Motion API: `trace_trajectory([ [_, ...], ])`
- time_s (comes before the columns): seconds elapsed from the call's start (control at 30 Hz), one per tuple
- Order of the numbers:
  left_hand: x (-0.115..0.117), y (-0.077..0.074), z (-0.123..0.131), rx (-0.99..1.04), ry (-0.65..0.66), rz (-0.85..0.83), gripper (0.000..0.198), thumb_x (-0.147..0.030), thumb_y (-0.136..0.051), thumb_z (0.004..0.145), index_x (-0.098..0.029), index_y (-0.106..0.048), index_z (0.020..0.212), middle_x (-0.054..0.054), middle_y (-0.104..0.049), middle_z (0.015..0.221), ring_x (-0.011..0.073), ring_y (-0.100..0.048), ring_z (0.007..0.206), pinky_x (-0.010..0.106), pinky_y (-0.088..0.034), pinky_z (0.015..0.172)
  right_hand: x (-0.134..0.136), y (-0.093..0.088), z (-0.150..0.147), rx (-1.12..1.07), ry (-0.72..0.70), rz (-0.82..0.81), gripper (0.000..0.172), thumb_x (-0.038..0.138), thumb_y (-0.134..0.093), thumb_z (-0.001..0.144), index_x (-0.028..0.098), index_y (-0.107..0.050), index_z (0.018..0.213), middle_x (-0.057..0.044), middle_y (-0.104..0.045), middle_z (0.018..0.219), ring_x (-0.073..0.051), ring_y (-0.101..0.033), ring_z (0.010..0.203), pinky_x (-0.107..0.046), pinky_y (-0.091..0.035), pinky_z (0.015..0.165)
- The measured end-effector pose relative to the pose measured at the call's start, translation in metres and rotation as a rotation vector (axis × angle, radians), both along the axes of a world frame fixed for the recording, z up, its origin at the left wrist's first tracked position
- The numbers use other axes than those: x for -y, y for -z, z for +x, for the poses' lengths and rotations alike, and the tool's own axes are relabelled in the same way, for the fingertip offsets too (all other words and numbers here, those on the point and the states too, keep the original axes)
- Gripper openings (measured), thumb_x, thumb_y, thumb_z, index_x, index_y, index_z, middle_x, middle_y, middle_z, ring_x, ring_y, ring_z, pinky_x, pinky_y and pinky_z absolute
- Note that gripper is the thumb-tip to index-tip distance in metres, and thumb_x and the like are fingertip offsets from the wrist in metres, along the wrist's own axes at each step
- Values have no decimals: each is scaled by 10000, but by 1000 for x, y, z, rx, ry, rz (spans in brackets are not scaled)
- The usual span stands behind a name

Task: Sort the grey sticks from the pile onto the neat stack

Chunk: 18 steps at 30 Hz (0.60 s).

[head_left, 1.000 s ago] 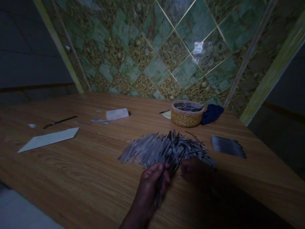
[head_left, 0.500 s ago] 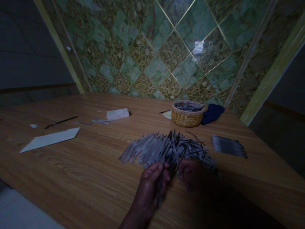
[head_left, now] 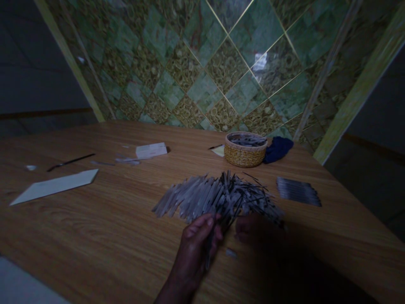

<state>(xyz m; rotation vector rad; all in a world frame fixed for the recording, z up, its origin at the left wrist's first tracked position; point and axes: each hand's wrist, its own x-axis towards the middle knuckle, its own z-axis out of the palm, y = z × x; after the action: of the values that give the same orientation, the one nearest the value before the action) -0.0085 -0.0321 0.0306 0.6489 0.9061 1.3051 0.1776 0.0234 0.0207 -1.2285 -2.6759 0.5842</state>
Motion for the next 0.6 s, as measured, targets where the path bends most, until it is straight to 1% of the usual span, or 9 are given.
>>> trace_trajectory([
  [0.13,0,-2,1,-6,3,-1,225,-300,-696,680,-126,-663,818,-3,-589,509,39,-442,394,121,-283,366,-10,-3,11,158,24,-32,273,307,-509,872,146,-540,1090,-64,-572,1067,-177,-579,887,-370,-497,752],
  [0.23,-1,-3,2,-7,4,-7,232,-308,-712,653,-119,-669,780,-1,-584,498,35,-428,380,124,-276,363,-10,-2,13,236,28,-37,264,304,-512,871,143,-545,1077,-62,-579,1045,-170,-583,871,-364,-499,741],
  [0.33,0,-2,2,-17,4,-9,241,-313,-723,639,-115,-670,768,1,-582,493,38,-431,378,127,-268,360,-5,-1,8,265,12,-21,277,305,-505,875,152,-534,1104,-72,-562,1092,-179,-574,905,-374,-494,763],
  [0.47,1,1,0,-42,29,12,249,-329,-705,660,-113,-671,780,-3,-573,479,31,-403,352,131,-244,351,1,-2,0,271,-4,17,291,306,-501,876,162,-523,1128,-76,-546,1129,-189,-564,936,-388,-487,785],
  [0.6,0,1,-1,-31,31,13,243,-320,-706,666,-112,-671,787,4,-584,492,36,-436,388,126,-263,378,-2,-5,3,281,29,66,284,308,-497,878,165,-527,1122,-74,-547,1128,-187,-564,933,-385,-487,784],
])
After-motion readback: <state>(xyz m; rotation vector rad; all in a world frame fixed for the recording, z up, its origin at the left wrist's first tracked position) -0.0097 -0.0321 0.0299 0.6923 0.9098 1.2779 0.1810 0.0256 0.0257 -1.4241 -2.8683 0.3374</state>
